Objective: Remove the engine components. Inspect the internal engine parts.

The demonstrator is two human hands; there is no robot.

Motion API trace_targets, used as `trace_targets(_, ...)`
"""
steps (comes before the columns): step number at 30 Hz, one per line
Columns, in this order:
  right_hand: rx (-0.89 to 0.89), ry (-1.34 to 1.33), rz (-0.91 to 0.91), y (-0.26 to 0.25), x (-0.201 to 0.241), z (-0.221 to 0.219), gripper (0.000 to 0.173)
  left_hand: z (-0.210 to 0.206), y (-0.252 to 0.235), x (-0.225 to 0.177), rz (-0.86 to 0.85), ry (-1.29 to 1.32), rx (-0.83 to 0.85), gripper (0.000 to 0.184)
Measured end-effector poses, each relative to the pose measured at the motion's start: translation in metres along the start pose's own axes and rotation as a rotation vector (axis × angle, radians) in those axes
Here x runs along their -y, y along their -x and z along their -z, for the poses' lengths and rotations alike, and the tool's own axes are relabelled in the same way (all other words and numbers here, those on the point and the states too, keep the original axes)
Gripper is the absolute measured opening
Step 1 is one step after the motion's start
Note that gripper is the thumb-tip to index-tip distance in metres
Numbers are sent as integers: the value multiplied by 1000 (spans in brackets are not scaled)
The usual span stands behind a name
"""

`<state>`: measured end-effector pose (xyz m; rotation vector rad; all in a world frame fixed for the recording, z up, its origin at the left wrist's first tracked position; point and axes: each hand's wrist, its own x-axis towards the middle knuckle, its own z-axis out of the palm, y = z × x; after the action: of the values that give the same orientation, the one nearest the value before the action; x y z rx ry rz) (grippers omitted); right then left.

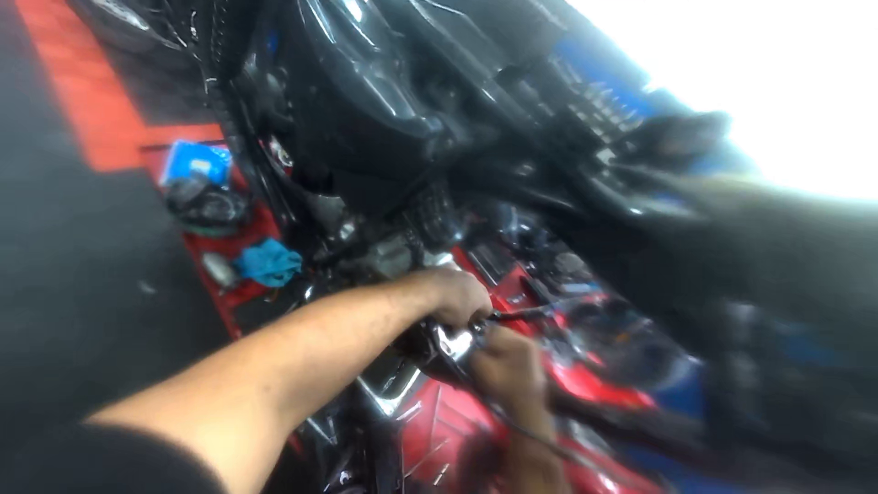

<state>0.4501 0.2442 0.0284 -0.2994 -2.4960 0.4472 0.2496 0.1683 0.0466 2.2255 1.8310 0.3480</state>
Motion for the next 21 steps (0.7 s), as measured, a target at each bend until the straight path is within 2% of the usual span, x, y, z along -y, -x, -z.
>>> trace_targets(2, 43, 12, -9, -4, 3, 8, 30, -1, -3, 0, -1, -3, 1, 20)
trace_targets(4, -60, -18, -57, -10, 5, 26, 27, 1, -2, 3, -1, -2, 3, 20)
trace_targets(5, -54, 6, -89, -11, 7, 26, 25, 1, -3, 3, -7, 1, 1, 20)
trace_targets(8, 166, 25, -166, -8, 9, 6, 29, -2, -4, 6, -30, 20, -10, 22)
trace_targets(10, 96, -10, -224, -7, 11, 16, 30, -2, -5, 9, -35, 39, -39, 20)
trace_targets(12, -4, 165, -309, -5, 15, 25, 29, -4, -6, 8, -29, 29, -34, 20)
trace_targets(13, 57, 280, -400, -10, 19, 28, 28, -3, -7, 8, -25, 17, -23, 21)
trace_targets(16, 441, 499, -680, -29, 17, 22, 24, -2, -3, 1, 27, -35, -13, 29)
trace_targets(18, 606, 525, -759, -39, 11, 17, 37, 2, 6, -8, 81, -60, -87, 36)
trace_targets(19, 630, 521, -765, -42, 10, 16, 45, 5, 13, -13, 106, -38, -144, 36)
trace_targets(21, 582, 500, -740, -43, 6, 17, 43, 11, 38, -23, 129, 43, -219, 39)
